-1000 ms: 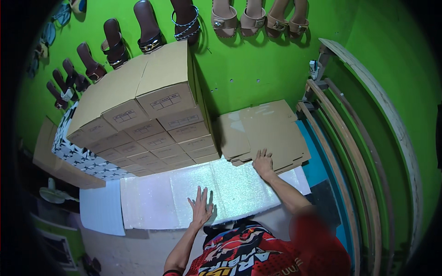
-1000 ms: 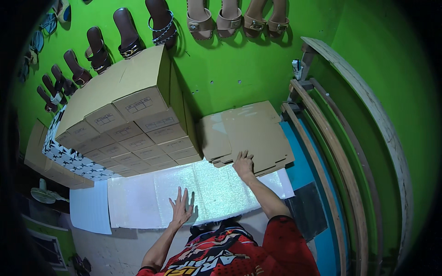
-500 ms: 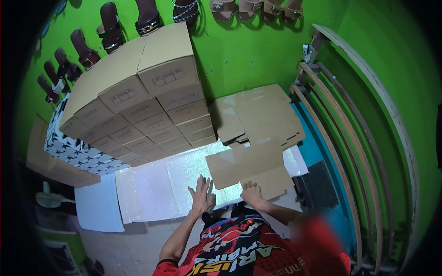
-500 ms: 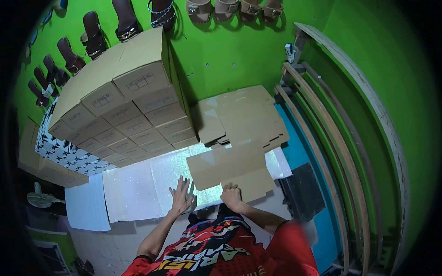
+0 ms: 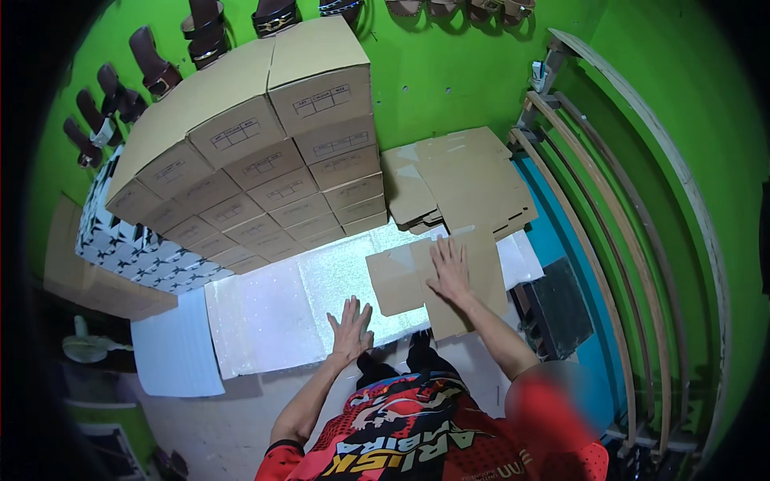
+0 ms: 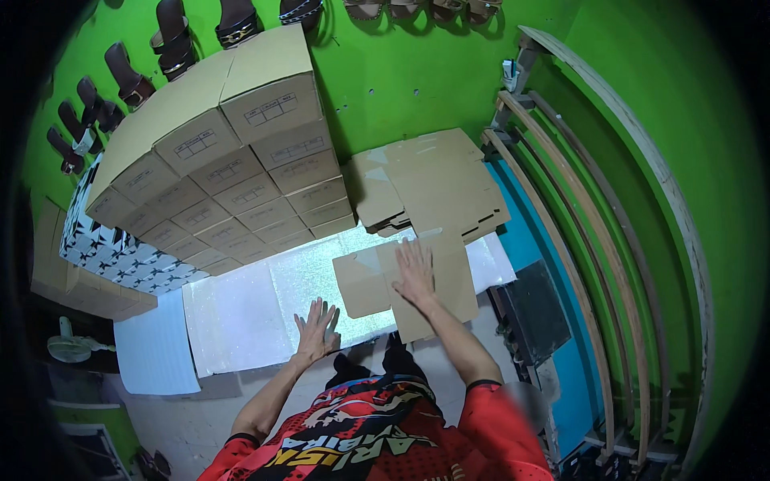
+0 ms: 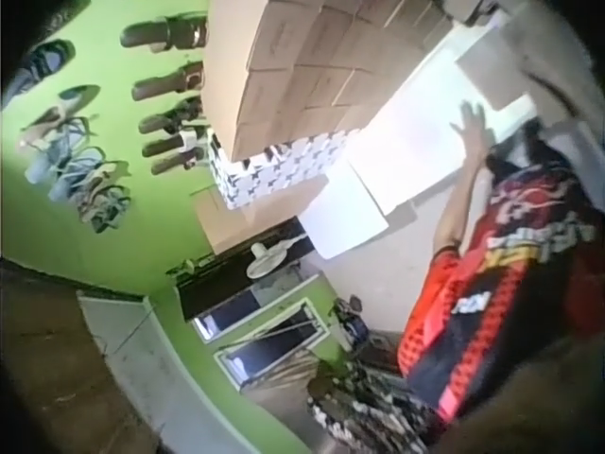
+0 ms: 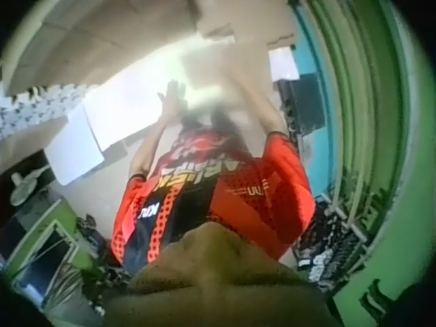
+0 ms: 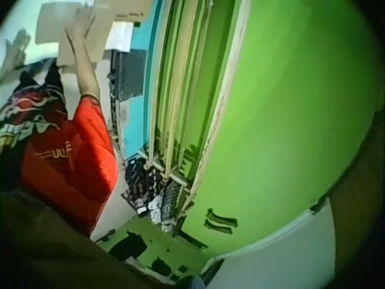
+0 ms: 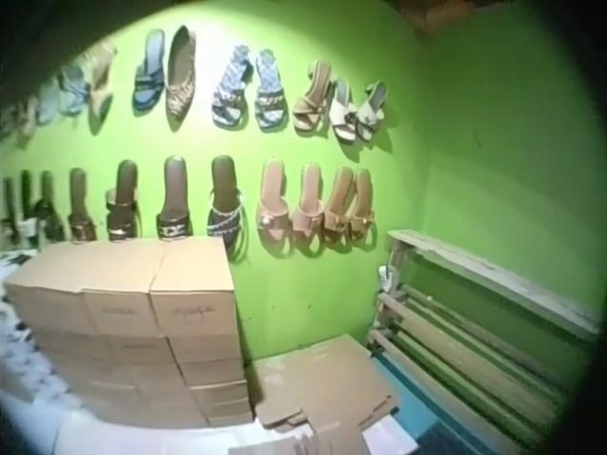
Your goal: Folding flat cardboard sheets into boxes for shoes.
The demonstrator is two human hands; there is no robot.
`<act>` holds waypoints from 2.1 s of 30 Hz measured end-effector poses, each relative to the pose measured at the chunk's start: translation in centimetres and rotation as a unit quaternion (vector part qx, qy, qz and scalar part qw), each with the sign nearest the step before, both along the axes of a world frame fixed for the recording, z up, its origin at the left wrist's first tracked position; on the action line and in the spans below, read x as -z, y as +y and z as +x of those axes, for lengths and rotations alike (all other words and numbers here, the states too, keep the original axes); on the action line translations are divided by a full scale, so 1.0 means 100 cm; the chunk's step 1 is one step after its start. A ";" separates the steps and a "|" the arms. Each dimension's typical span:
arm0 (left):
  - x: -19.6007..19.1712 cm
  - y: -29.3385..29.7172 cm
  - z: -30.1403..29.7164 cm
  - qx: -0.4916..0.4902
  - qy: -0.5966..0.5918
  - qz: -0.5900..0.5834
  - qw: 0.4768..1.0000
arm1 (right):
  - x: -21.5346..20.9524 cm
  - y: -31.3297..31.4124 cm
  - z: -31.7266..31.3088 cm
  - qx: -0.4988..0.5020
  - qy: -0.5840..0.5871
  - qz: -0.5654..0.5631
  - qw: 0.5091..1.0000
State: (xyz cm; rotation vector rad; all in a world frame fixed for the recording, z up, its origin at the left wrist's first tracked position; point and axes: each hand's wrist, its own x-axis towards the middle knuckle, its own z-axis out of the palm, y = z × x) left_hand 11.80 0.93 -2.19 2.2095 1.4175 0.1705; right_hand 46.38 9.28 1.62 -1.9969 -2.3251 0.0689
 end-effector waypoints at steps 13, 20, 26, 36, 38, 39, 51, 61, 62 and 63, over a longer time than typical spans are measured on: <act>0.002 0.031 0.071 -0.104 -0.024 0.000 0.994 | -0.011 0.057 0.048 -0.073 -0.005 -0.068 0.995; -0.011 0.048 0.062 -0.335 -0.146 -0.085 0.927 | -0.034 0.049 0.011 -0.187 0.158 0.022 0.969; -0.057 0.063 0.015 -0.432 -0.265 -0.068 0.860 | -0.061 0.043 -0.072 -0.246 0.204 0.088 0.943; -0.063 0.044 -0.071 -0.444 -0.294 -0.067 0.844 | -0.053 -0.007 -0.176 -0.333 0.205 0.157 0.907; -0.060 0.040 -0.075 -0.432 -0.292 -0.075 0.850 | -0.045 -0.024 -0.184 -0.339 0.187 0.163 0.908; -0.059 0.039 -0.078 -0.428 -0.293 -0.078 0.852 | -0.041 -0.034 -0.188 -0.335 0.189 0.152 0.911; -0.067 0.046 -0.104 -0.373 -0.357 -0.059 0.854 | -0.069 -0.042 -0.217 -0.279 0.190 0.101 0.936; -0.033 0.007 -0.089 -0.324 -0.291 -0.086 0.896 | -0.044 -0.011 -0.191 -0.226 0.133 -0.016 0.965; -0.029 0.004 -0.095 -0.330 -0.319 -0.101 0.883 | -0.045 -0.011 -0.200 -0.244 0.143 -0.013 0.959; -0.025 0.003 -0.102 -0.340 -0.360 -0.085 0.864 | -0.045 -0.019 -0.213 -0.272 0.116 -0.006 0.955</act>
